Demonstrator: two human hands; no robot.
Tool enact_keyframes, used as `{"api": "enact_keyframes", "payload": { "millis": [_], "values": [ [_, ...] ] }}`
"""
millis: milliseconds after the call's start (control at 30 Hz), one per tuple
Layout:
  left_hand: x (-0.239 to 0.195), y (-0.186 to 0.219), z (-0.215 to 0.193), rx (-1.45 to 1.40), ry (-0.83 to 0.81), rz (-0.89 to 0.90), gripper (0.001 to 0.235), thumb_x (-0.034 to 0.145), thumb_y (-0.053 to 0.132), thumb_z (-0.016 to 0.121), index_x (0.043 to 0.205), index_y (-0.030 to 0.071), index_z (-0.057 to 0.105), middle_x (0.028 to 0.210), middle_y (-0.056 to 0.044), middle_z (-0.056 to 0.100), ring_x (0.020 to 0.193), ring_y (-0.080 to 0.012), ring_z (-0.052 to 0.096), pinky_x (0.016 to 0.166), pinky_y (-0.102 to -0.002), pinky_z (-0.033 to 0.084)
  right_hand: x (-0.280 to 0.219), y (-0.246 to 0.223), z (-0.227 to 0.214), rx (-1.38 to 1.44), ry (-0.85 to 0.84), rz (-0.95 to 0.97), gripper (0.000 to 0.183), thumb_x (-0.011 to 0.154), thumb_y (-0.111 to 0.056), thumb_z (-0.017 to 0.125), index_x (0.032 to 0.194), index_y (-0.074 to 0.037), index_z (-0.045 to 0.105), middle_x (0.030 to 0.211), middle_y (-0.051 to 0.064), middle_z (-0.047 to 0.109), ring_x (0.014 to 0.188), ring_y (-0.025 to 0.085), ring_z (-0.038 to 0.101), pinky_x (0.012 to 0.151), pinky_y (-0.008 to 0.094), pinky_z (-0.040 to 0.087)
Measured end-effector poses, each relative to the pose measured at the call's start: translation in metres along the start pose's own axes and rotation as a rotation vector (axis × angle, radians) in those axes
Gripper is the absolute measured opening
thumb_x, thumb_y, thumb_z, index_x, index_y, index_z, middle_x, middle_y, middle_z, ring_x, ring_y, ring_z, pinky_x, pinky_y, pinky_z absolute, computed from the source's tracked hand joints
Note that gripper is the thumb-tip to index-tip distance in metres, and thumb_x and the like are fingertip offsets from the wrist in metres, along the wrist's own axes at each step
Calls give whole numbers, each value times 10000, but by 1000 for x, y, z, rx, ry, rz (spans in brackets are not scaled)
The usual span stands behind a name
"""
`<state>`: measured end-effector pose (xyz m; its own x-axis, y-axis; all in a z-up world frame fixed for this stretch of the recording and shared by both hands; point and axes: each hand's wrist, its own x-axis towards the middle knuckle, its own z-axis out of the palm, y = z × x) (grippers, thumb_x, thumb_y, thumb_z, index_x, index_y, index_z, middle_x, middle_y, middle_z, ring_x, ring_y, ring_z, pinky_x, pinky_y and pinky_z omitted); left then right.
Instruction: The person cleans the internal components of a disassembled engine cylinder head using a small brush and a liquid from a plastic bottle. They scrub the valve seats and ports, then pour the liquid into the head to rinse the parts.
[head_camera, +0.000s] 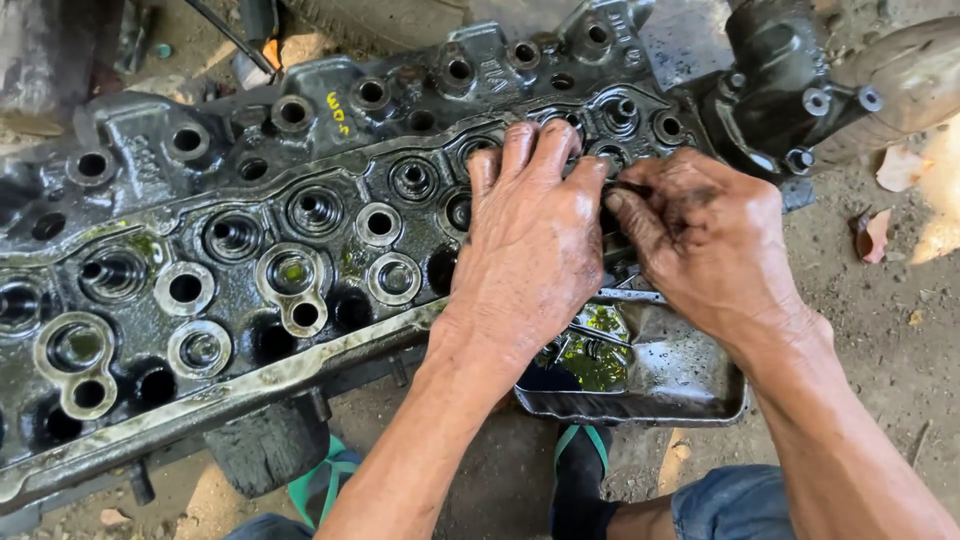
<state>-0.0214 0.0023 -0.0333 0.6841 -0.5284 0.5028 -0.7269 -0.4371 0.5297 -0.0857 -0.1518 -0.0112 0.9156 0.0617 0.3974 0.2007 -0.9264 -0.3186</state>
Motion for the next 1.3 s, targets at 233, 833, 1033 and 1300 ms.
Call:
{"api": "enact_keyframes", "payload": {
  "millis": [233, 833, 1033, 1300],
  "values": [
    [0, 1, 0, 5, -13, 6, 224, 729, 18, 683, 953, 28, 694, 1116, -151, 520, 1059, -352, 460, 889, -477, 358, 0, 8, -31, 51, 115, 20, 344, 990, 202, 805, 739, 69, 611, 903, 224, 737, 774, 251, 733, 501, 265, 551],
    [0, 1, 0, -3, 10, 19, 229, 746, 11, 672, 974, 8, 697, 1112, -157, 515, 1061, -341, 458, 903, -465, 352, -2, 12, -29, 77, 84, 25, 475, 1048, 177, 788, 703, 12, 506, 850, 185, 682, 861, 250, 748, 554, 265, 561],
    [1, 2, 1, 6, 11, -1, 241, 742, 36, 674, 980, 14, 707, 1114, -152, 534, 1059, -346, 474, 914, -470, 361, 7, -3, -5, 81, 5, 11, 26, 906, 117, 708, 907, 98, 726, 908, 172, 726, 552, 191, 583, 464, 280, 471],
    [4, 4, -1, -6, -1, 10, 224, 753, 17, 661, 974, 6, 700, 1107, -158, 524, 1062, -346, 469, 917, -471, 357, 4, 7, -9, 78, 70, 41, 71, 971, 129, 731, 919, 97, 695, 909, 211, 737, 512, 177, 571, 391, 253, 453]
  ]
}}
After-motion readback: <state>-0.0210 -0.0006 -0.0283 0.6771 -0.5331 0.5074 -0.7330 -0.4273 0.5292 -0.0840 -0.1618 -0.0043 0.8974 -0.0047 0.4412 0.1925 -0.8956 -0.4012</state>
